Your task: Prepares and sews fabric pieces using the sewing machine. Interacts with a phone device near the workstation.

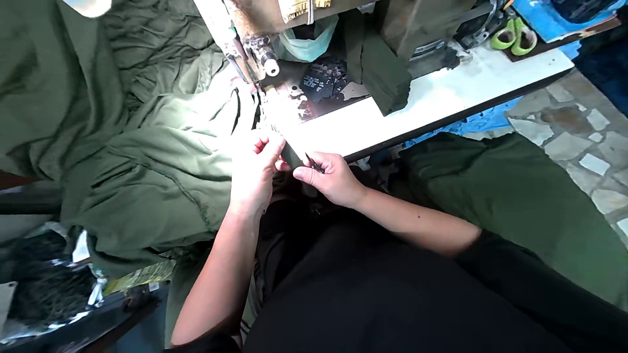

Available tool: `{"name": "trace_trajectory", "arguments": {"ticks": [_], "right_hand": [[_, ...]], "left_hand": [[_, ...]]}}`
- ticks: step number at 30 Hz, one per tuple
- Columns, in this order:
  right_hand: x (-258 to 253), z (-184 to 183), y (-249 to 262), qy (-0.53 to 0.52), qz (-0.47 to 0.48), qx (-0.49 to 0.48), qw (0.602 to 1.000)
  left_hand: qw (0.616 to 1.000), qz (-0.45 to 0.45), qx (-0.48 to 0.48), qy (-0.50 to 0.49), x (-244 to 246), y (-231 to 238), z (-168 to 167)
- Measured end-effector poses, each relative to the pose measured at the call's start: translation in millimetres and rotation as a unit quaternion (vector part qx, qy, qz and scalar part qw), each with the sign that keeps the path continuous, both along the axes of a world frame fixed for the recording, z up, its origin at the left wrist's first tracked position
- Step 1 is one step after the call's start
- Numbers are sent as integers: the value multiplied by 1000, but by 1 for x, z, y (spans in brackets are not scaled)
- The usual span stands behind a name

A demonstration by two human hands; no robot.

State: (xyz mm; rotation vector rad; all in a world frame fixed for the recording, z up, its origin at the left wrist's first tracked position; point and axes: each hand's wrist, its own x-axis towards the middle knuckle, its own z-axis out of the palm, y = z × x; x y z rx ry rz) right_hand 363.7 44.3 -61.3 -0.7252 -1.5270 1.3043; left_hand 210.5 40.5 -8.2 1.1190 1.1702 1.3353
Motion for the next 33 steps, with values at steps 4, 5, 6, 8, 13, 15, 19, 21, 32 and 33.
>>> {"name": "trace_trajectory", "arguments": {"ticks": [4, 5, 6, 8, 13, 15, 19, 21, 32, 33], "right_hand": [[1, -2, 1, -1, 13, 11, 1000], [1, -3, 1, -1, 14, 14, 1000], [1, -4, 0, -2, 16, 13, 1000], [1, -3, 1, -10, 28, 6, 1000], [-2, 8, 44, -144, 57, 65, 986], [-7, 17, 66, -235, 45, 90, 967], [-21, 20, 80, -364, 116, 46, 923], [-22, 12, 69, -379, 115, 91, 914], [-27, 23, 84, -388, 102, -3, 916], [-28, 25, 86, -391, 98, -5, 915]], "left_hand": [[1000, -1, -21, 0, -2, 0, -1], [1000, -3, -22, 1, -3, 0, -2], [1000, -10, -23, 5, -5, -1, -3], [999, -34, -21, 20, -12, 2, -2], [989, -85, -29, 118, -45, 36, 12], [980, -77, -27, 182, -54, 58, 11], [854, -116, 63, 503, -71, 81, -14], [826, -106, 62, 551, -67, 68, -24], [771, -104, 231, 584, -63, 83, -72], [770, -102, 233, 585, -64, 86, -72]]}}
